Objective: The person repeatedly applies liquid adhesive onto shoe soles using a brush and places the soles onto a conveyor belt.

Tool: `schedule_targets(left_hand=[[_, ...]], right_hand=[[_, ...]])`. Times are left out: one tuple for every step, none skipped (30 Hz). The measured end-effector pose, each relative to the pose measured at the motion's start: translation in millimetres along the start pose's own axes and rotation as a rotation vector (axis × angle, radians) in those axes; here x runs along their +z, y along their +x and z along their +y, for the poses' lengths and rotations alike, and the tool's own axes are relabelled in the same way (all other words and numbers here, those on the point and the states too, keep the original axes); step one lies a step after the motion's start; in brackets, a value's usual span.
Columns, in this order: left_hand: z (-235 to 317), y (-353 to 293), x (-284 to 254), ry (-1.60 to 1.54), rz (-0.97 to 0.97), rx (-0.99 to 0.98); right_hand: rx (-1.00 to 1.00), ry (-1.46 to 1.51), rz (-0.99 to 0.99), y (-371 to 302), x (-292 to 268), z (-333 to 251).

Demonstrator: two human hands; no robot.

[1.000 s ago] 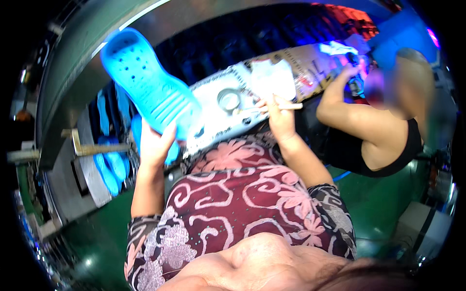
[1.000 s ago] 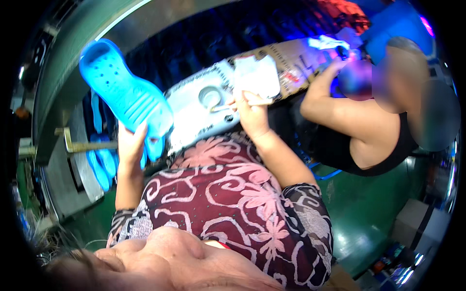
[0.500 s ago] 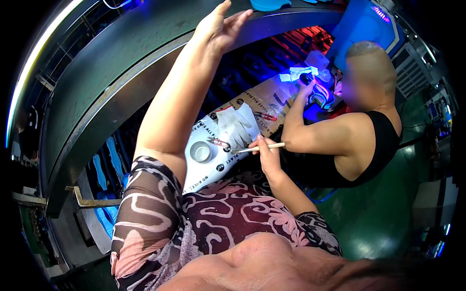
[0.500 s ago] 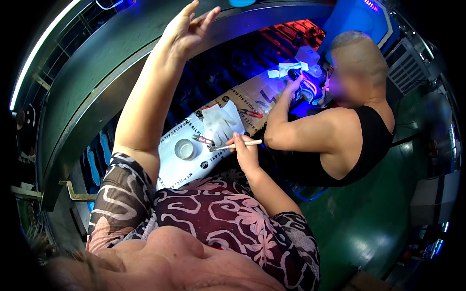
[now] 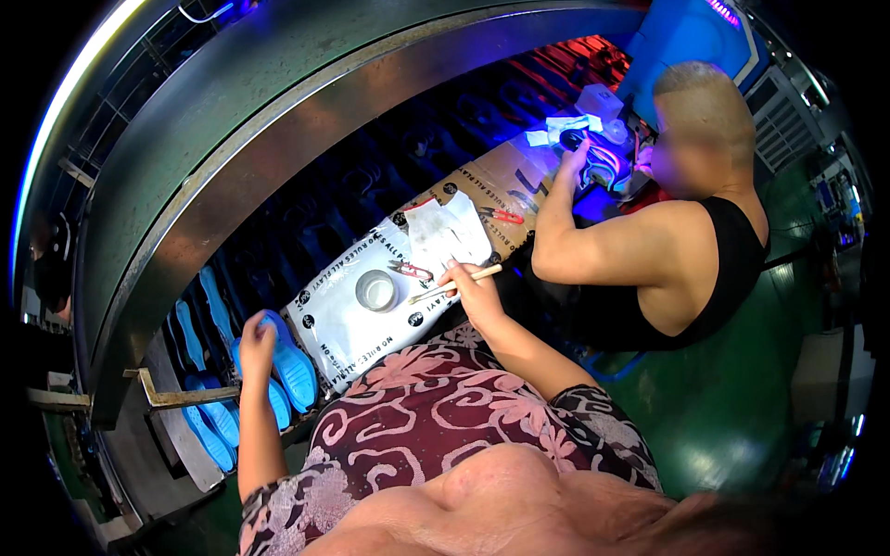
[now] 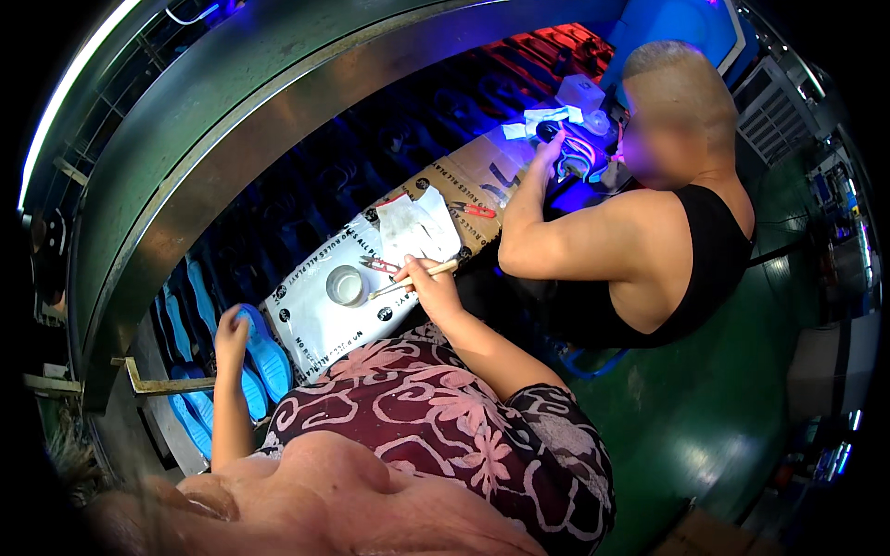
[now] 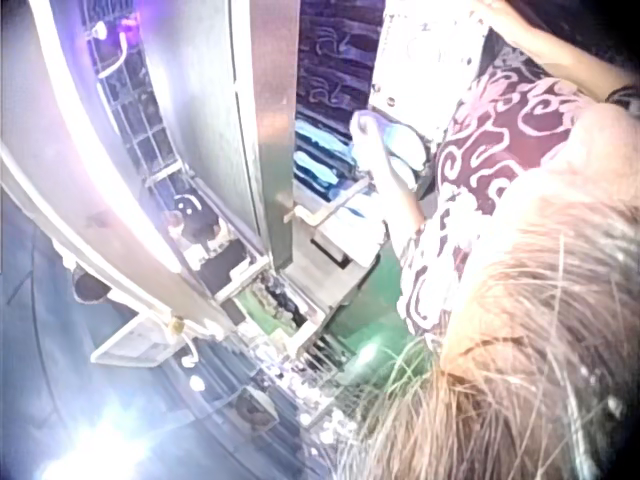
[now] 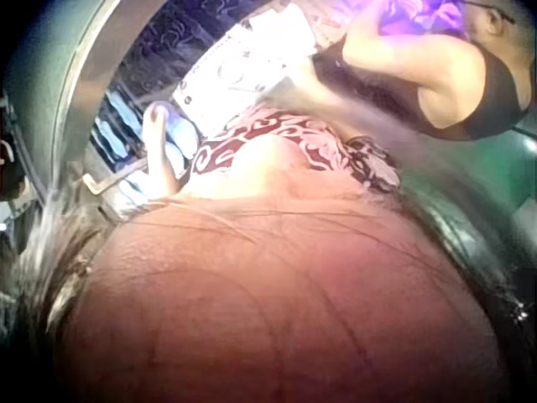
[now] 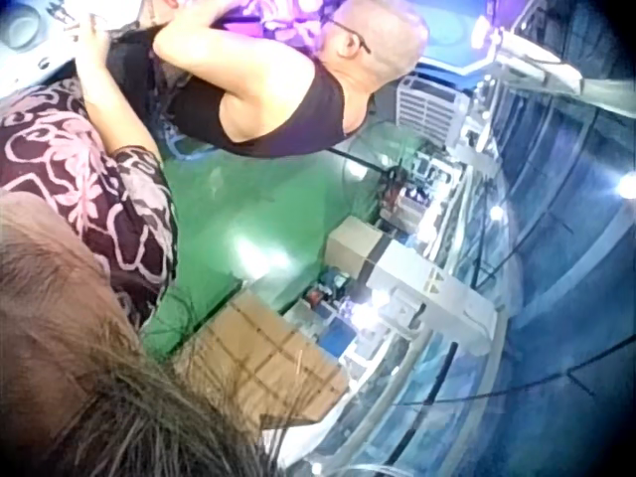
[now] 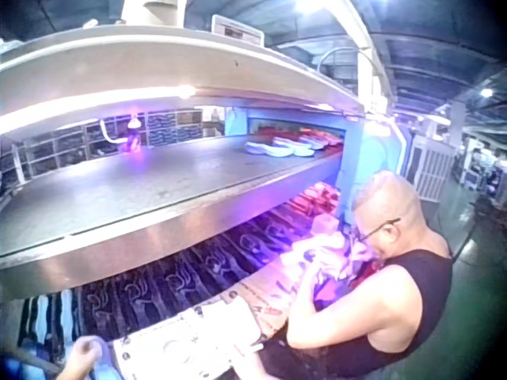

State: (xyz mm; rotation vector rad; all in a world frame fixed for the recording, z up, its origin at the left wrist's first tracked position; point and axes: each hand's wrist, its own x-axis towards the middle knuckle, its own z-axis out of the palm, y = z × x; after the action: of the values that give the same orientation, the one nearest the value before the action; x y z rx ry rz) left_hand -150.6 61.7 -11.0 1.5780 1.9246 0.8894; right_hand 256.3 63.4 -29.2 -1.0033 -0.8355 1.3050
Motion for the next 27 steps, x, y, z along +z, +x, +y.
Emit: schedule_targets(left_hand=[[-39, -14, -10, 0.205, 0.057, 0.015], [-62, -29, -16, 0.405, 0.121, 0.026], [-57, -47, -13, 0.481, 0.040, -0.099], [-37, -66, -8, 0.560, -0.046, -0.222], [-11, -76, 0, 0.522, -0.070, -0.323], [-20, -77, 6, 0.525, -0.075, -0.325], [-37, -76, 17, 0.644, 0.078, -0.231], [-48, -78, 23, 0.758, 0.230, -0.138], [-25, -79, 21, 0.581, 0.149, -0.298], [-27, -80, 22, 0.579, 0.147, -0.315], [-29, -84, 20, 0.638, 0.201, -0.242], [-28, -91, 16, 0.697, 0.257, -0.183], [-24, -91, 14, 0.718, 0.230, -0.239], [-8, -90, 12, 0.698, 0.146, -0.361], [12, -92, 10, 0.670, 0.068, -0.458], [-7, -92, 15, 0.662, 0.130, -0.332], [9, -88, 16, 0.624, 0.078, -0.384], [2, -88, 18, 0.589, 0.088, -0.275], [-21, -88, 27, 0.605, 0.208, -0.090], [-11, -86, 31, 0.624, 0.183, -0.061], [-19, -82, 36, 0.701, 0.129, -0.159], [-14, -79, 38, 0.715, 0.128, -0.208], [-22, -74, 41, 0.717, 0.116, -0.215], [-29, -71, 43, 0.711, 0.154, -0.175], [-36, -72, 42, 0.730, 0.113, -0.207], [-29, -69, 39, 0.747, 0.066, -0.226], [-28, -69, 36, 0.748, 0.059, -0.229]], right_hand=[[0.004, 0.008, -0.023, 0, 3, 1], [0.008, 0.011, -0.053, 1, 6, 2], [0.019, 0.020, -0.065, 2, 9, 3], [0.018, 0.018, -0.061, 4, 11, 5], [0.013, 0.010, -0.083, 4, 12, 7], [0.012, 0.001, -0.108, 3, 15, 8], [0.025, -0.001, -0.122, 1, 17, 7], [0.029, -0.012, -0.128, 0, 19, 8], [0.031, -0.019, -0.138, -2, 21, 6], [0.037, -0.026, -0.150, -4, 23, 4], [0.047, -0.017, -0.173, -5, 21, 3], [0.066, -0.037, -0.165, -7, 21, 3], [0.054, -0.089, -0.120, -6, 18, 5], [0.049, -0.140, -0.086, -5, 14, 12], [0.039, -0.177, -0.061, -4, 12, 12], [0.034, -0.208, -0.041, -4, 11, 9], [0.035, -0.192, -0.034, -5, 7, 13], [0.037, -0.177, -0.031, -5, 4, 15], [0.059, -0.144, -0.035, -6, 4, 13], [0.077, -0.113, -0.034, -4, 6, 11], [0.093, -0.122, -0.051, -3, 8, 10], [0.103, -0.131, -0.056, -3, 12, 8], [0.117, -0.136, -0.071, -3, 16, 6], [0.125, -0.137, -0.088, -2, 17, 6], [0.133, -0.134, -0.102, -3, 21, 5], [0.135, -0.131, -0.104, -3, 23, 3], [0.119, -0.141, -0.126, -3, 24, 3]])
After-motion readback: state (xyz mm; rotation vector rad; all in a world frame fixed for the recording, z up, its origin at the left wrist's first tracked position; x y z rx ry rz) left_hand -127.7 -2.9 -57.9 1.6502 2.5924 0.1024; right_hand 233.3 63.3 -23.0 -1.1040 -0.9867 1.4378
